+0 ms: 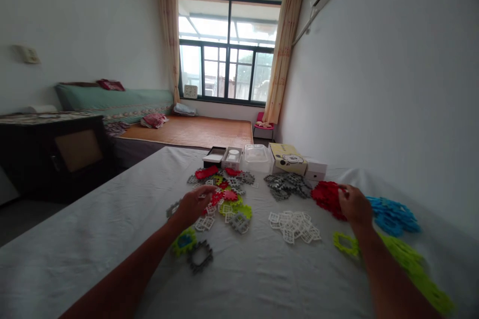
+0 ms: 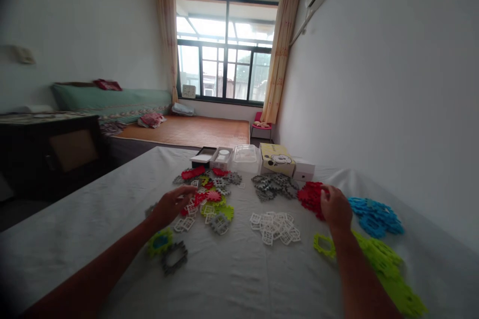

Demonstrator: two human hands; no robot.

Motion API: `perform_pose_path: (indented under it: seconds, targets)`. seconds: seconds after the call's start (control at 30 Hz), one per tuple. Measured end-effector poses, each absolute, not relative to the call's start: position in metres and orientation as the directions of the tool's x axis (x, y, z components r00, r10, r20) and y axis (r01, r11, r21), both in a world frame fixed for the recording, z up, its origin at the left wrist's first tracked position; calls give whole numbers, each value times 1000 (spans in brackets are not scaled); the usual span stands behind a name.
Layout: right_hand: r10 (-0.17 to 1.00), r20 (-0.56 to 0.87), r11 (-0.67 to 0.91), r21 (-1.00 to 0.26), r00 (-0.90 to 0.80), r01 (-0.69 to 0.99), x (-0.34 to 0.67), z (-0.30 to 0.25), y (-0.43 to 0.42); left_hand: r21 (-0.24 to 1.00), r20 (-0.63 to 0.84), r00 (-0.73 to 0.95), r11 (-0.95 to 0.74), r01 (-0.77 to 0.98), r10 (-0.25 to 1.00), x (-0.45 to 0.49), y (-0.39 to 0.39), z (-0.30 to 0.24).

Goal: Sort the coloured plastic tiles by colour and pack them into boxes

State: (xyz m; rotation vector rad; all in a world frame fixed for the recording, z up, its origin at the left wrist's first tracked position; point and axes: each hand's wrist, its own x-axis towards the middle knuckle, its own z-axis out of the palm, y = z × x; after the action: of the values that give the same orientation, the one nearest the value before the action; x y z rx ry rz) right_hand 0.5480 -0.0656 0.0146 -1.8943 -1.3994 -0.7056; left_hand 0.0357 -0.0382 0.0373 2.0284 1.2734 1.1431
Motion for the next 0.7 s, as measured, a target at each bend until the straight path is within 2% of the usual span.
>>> perform_pose_path:
  seconds: [0.07,0.13,0.23,0.3,0.5,0.7]
  targets:
    - [578,786,-110,-189,217,976,526,22,-62,672,454,191,-475,569,870,27,-36,41]
    - [610,785,13,-139,102,990,499,26,-60,544,481,236,-498,675,845,21,-34,41]
    - [680,727,183,-39,-98,982,454,26,-62,318,422,389,-535,782,819,16,-32,32]
    - [717,677,232,-7,-166,973,429,23,-65,227,362,461,-556,799,810,17,-32,22]
    - [749,612,325,-8,-252,946,388,18,-74,150,327,551,-618,772,768,27,-35,10]
    - [753,581,383,-4,-310,924,374,19,-79,95,333,449,-503,859,829,31,-45,27]
